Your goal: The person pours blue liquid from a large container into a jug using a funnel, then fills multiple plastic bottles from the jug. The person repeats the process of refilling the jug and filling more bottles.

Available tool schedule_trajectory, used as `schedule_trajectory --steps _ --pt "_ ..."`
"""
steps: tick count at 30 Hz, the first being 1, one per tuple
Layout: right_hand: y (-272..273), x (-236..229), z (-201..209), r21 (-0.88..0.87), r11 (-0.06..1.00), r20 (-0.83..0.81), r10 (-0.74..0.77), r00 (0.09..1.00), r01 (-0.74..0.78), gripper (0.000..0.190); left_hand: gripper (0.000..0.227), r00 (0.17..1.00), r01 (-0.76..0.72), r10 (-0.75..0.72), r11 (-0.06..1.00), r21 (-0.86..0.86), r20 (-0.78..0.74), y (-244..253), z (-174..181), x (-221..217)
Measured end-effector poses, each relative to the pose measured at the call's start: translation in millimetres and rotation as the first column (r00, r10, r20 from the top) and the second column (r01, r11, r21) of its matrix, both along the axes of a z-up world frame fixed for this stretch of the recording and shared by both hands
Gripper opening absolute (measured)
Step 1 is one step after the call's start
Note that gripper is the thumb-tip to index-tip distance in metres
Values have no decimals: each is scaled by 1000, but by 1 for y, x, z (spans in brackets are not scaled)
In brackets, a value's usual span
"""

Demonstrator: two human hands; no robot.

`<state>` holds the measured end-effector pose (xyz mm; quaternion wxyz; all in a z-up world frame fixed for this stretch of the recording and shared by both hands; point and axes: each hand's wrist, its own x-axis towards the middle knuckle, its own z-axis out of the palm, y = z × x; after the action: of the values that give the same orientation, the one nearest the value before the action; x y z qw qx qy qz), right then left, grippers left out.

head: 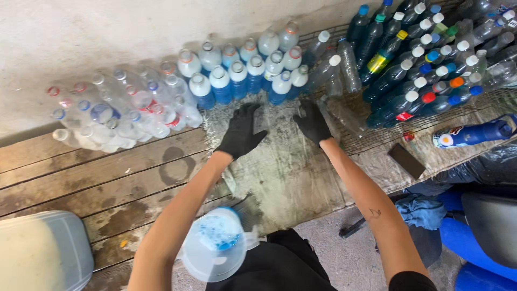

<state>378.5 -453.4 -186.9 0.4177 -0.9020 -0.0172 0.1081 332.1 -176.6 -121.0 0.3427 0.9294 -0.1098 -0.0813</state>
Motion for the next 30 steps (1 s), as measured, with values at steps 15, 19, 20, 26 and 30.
schedule_trajectory --steps 15,19,20,26,30 --pt "-4 94 -35 61 998 208 -25 978 12 74 42 931 -277 330 917 -286 157 -103 -70 95" --pt "-1 62 -14 64 997 275 16 961 -35 64 40 947 -228 303 866 -445 106 -76 -63 74" --pt "-2 54 -19 61 998 401 1 916 -28 64 41 965 -190 251 871 -454 78 -68 -46 65" --pt "-9 -32 28 277 961 472 -112 874 -26 73 32 966 -15 157 827 -562 204 1 43 -2" --pt "8 -118 70 489 865 252 -263 931 112 75 37 905 161 101 818 -552 414 63 113 -65"
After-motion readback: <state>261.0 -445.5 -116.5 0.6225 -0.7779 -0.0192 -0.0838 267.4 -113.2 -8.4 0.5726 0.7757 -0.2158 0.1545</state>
